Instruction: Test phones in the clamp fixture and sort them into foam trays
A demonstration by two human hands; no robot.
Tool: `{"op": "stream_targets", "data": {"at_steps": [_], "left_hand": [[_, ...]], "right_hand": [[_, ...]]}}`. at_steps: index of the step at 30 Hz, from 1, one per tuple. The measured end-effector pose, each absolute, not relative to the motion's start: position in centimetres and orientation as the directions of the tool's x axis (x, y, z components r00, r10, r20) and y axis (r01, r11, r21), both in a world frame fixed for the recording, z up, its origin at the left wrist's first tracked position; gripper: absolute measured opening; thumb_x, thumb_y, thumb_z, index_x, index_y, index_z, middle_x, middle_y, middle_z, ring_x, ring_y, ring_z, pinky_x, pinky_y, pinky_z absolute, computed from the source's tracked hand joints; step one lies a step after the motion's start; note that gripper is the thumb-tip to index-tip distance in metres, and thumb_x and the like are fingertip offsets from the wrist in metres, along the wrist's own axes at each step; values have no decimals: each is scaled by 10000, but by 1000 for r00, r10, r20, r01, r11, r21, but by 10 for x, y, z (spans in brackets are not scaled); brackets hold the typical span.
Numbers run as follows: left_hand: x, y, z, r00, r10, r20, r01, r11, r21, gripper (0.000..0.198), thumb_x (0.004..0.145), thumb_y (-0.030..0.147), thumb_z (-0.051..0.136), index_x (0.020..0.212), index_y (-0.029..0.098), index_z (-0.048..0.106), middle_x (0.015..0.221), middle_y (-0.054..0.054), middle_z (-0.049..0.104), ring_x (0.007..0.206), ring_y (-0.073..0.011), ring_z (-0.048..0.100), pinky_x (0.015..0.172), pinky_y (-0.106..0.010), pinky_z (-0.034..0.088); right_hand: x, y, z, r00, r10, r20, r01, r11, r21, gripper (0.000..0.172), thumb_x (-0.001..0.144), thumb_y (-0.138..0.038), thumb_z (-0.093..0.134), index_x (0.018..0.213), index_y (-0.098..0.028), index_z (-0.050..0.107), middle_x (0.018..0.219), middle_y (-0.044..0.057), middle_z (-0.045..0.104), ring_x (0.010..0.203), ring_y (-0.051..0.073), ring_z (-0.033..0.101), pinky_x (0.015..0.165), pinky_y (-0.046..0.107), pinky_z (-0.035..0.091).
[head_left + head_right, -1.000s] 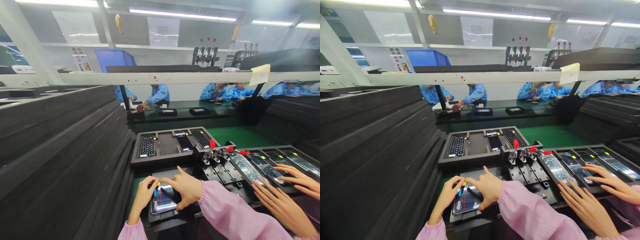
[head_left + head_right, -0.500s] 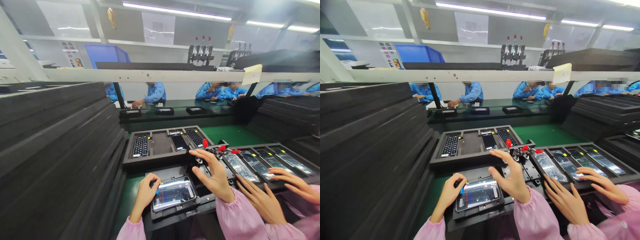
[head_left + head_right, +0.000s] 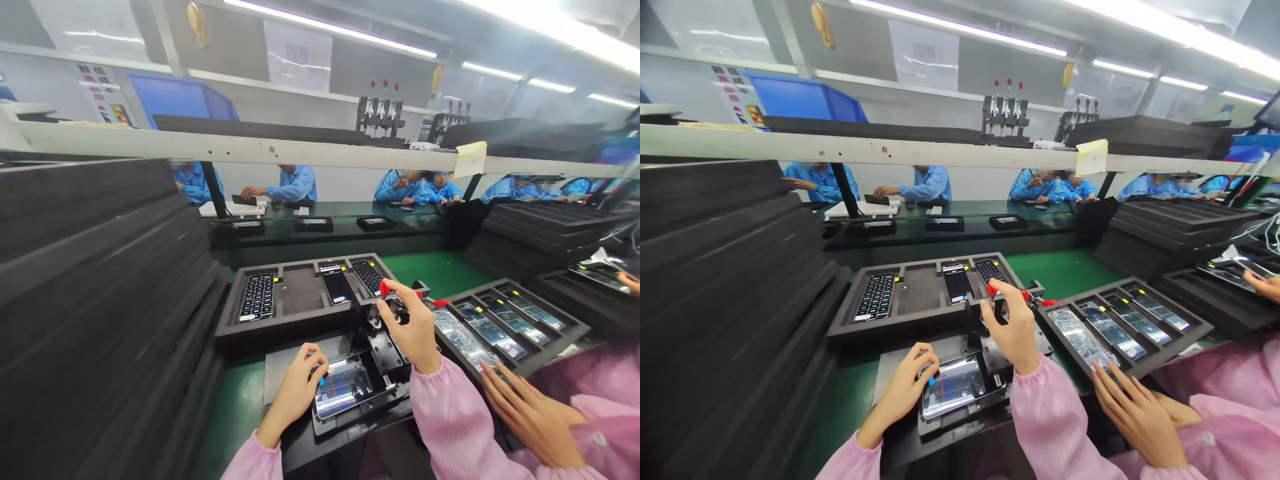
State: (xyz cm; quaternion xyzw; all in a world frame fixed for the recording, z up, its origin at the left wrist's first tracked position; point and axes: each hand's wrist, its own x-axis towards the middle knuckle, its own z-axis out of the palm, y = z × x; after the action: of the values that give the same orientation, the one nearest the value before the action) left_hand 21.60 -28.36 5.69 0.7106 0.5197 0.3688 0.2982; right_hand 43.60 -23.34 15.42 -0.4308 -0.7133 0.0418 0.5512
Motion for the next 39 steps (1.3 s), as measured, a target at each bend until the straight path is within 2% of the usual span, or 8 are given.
{"op": "stream_targets", "data": {"at_steps": [5,9,12,17,22,29,33,39], "left_hand": [[208,-287,60,260,940,222,472,-325,820,237,872,341,437,737,231,598,963,-27,522,863,-183,565,848,-303,429],[203,-283,58,269,936,228,425,-328,844,229,870,341,451,722,224,581,977,-38,532,915,-199,551,869,-317,416],[201,-279,56,266,940,213,399,-308,864,234,880,340,441,716,216,553,985,-47,529,938,-204,545,868,-325,420],[202,-278,52,244,949,202,398,-288,871,121,872,281,457,808,219,540,1005,-46,538,937,-196,553,862,-327,432],[203,-281,47,247,957,153,408,-246,879,311,818,218,533,1116,261,460,1146,-44,521,1026,-193,542,942,-346,404],[197,-277,48,223,975,10,327,-84,941,287,886,343,437,1162,266,461,1269,-63,486,1067,-214,544,958,-380,405],[197,-275,53,239,971,-20,392,-77,917,313,866,332,472,1177,301,466,1239,-27,515,1085,-211,527,971,-369,394],[196,-273,49,255,964,-75,461,-53,886,343,868,403,466,1203,328,459,1241,0,534,1137,-199,487,1015,-352,348]], "right_hand": [[450,-236,162,-207,739,642,587,618,-523,517,853,-316,524,1328,-228,338,1329,56,442,1218,206,426,1007,405,402],[470,-257,152,-153,685,712,565,652,-506,441,853,-283,518,1271,-228,389,1117,42,593,1094,193,524,938,383,433],[474,-272,124,-151,584,797,650,666,-365,383,818,-226,559,1187,-212,458,929,26,658,939,202,582,887,403,423],[465,-269,82,-288,614,735,790,586,-180,441,824,-202,573,1241,-184,431,1076,48,642,865,199,582,926,457,342],[469,-270,72,-245,622,744,709,638,-300,407,848,-198,516,1246,-186,435,1107,62,622,1033,234,532,936,471,350],[489,-283,50,202,584,786,602,559,-570,265,818,-183,513,1067,-267,550,859,46,672,853,259,614,795,482,456],[500,-282,48,254,622,741,600,500,-625,184,800,-235,535,958,-309,594,852,44,659,799,262,612,731,472,468],[524,-239,94,458,460,761,593,479,-647,104,785,-270,561,865,-278,626,741,26,619,715,218,580,706,393,465]]}}
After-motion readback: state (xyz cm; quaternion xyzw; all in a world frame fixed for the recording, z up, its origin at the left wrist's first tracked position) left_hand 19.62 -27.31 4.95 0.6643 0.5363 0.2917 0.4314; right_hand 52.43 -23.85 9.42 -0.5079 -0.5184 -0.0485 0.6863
